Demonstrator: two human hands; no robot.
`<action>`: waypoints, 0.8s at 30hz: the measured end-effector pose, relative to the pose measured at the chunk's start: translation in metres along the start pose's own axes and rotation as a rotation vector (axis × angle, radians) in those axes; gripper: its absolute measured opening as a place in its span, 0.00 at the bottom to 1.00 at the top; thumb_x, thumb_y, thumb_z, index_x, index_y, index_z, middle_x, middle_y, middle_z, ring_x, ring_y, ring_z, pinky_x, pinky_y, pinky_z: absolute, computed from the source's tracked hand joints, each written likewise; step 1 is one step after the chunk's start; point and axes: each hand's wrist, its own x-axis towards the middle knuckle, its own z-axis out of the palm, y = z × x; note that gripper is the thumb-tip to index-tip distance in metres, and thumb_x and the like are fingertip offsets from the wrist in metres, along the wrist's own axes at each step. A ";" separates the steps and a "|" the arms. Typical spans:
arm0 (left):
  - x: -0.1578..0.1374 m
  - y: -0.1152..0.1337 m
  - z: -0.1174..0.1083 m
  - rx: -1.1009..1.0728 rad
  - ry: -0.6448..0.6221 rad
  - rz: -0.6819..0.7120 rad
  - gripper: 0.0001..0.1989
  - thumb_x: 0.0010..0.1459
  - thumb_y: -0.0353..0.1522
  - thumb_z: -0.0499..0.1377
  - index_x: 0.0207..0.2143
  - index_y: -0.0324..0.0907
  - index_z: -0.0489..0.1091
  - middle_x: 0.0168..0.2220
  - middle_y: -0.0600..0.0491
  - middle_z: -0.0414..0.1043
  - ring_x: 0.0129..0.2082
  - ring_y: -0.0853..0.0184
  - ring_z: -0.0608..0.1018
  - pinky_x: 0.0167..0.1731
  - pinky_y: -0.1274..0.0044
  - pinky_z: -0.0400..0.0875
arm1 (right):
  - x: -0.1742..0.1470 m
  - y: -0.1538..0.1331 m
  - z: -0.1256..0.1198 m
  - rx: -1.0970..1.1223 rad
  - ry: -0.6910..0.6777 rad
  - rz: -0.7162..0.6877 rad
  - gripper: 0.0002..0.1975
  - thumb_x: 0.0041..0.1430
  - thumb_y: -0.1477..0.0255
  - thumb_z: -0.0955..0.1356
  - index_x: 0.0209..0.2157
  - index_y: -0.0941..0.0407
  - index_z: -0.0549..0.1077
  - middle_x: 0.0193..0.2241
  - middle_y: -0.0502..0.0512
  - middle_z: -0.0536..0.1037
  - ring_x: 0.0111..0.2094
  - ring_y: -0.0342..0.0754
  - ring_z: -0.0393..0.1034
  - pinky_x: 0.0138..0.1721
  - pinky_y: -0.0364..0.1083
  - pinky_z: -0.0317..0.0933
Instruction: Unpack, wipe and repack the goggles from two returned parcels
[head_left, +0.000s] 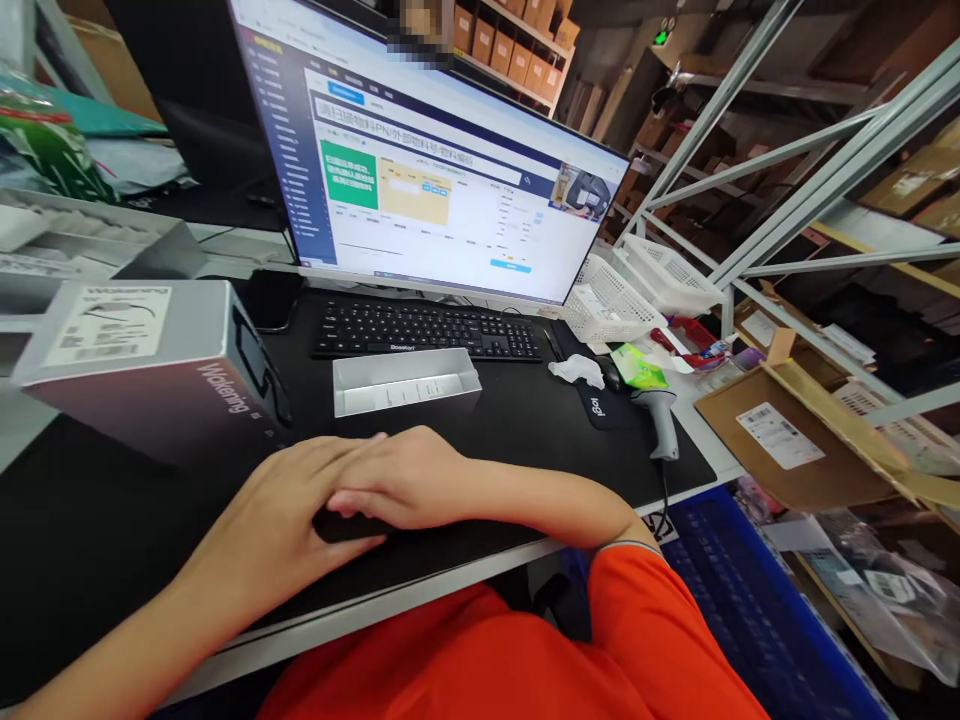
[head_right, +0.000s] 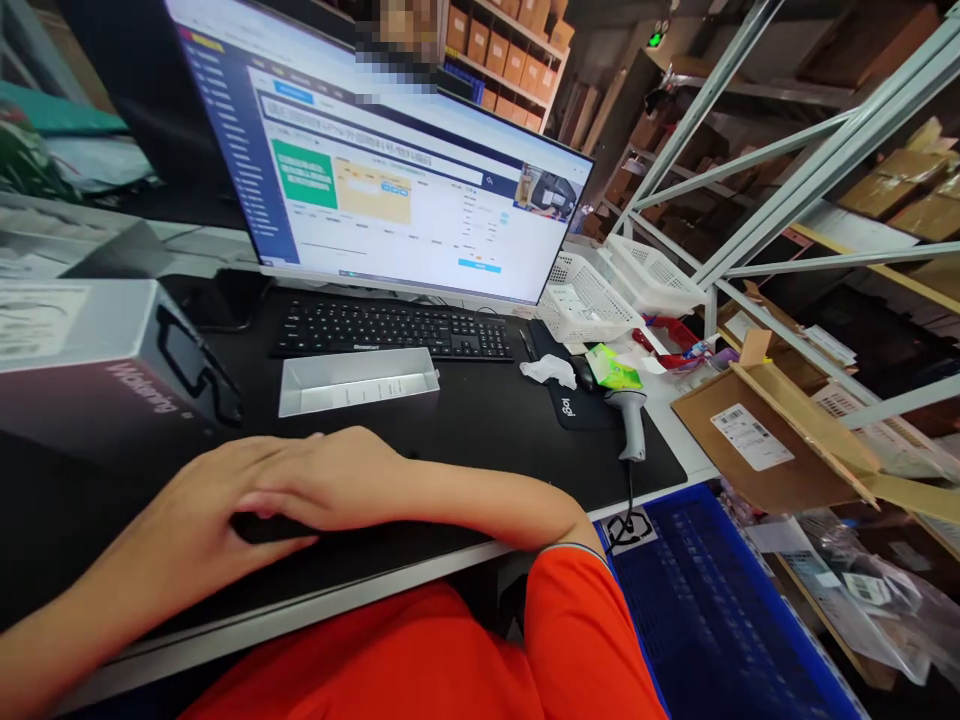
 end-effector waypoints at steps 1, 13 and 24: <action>-0.008 0.006 0.000 0.007 0.142 -0.087 0.39 0.60 0.47 0.67 0.71 0.51 0.62 0.64 0.43 0.74 0.62 0.40 0.77 0.64 0.44 0.74 | -0.007 0.002 0.000 0.056 0.061 0.017 0.14 0.81 0.68 0.66 0.40 0.54 0.80 0.36 0.49 0.87 0.44 0.44 0.83 0.44 0.41 0.71; -0.018 0.069 0.048 -0.553 0.265 -0.504 0.72 0.54 0.46 0.72 0.79 0.48 0.18 0.78 0.30 0.53 0.74 0.38 0.69 0.66 0.47 0.76 | -0.073 -0.028 0.073 0.163 0.977 0.169 0.28 0.82 0.54 0.54 0.40 0.52 0.78 0.23 0.55 0.83 0.22 0.50 0.78 0.33 0.52 0.77; 0.009 0.057 0.019 -0.279 -0.144 0.169 0.70 0.45 0.25 0.69 0.81 0.56 0.32 0.76 0.43 0.61 0.70 0.49 0.75 0.64 0.61 0.80 | -0.108 0.002 -0.039 0.117 0.813 0.559 0.29 0.78 0.50 0.62 0.25 0.52 0.71 0.23 0.52 0.76 0.26 0.48 0.72 0.31 0.47 0.66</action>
